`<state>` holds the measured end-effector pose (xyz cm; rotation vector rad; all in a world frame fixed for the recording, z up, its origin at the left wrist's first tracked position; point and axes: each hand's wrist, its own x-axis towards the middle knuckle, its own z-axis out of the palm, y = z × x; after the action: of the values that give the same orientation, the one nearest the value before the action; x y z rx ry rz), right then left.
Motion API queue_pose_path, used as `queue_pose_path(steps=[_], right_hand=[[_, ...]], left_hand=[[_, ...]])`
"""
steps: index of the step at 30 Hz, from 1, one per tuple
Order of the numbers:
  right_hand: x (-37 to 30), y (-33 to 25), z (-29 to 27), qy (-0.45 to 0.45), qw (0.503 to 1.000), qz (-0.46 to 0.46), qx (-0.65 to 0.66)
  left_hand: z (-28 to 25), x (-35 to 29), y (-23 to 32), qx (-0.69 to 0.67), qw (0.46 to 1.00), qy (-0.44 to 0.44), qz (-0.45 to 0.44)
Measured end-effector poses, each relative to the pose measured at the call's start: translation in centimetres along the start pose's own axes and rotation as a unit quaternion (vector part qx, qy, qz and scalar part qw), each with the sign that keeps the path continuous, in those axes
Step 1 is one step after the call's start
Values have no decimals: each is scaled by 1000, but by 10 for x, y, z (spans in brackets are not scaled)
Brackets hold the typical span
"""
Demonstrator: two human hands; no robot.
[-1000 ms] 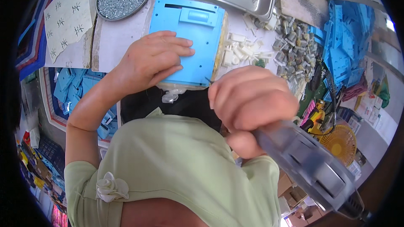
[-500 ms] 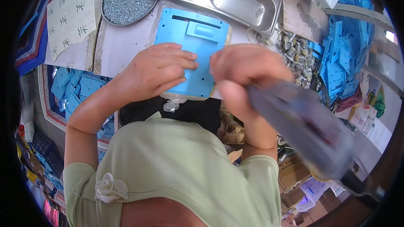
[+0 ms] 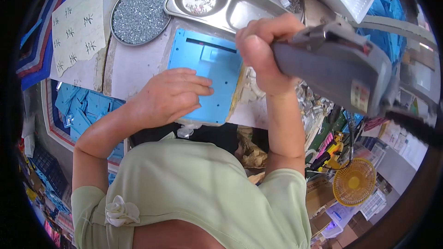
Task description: Assemble an electronic device by placing internal components like speakers and circuit boards into a plastic shell, soldering wires, and securing the casing with an electric screwdriver.
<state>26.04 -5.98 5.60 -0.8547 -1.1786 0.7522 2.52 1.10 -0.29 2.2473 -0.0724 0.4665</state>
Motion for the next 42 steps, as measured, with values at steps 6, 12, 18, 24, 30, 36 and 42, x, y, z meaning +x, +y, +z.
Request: queue_pose_path(steps=[6,12,18,24,30,36,42], right_hand=[[4,6,-2,-1,997,51,-56],[16,-53,26,-63,994,6,88],[8,-45,64,-114,986,5,119],[16,-35,72,-135,984,21,112],[41,-1,69,-70,995,-25,70],[52,45,67,-45,992,-42,110],[47,45,68,-41,999,29,-10]], left_hand=[[-1,0,0,8,1000,3,-4],[4,-5,3,-35,992,120,-21],[-9,-6,13,21,978,197,-65],[-16,-16,6,65,971,221,-57],[-79,-14,-42,274,915,236,-181],[-78,-30,-72,345,877,217,-255],[-76,-29,-77,343,885,184,-255]])
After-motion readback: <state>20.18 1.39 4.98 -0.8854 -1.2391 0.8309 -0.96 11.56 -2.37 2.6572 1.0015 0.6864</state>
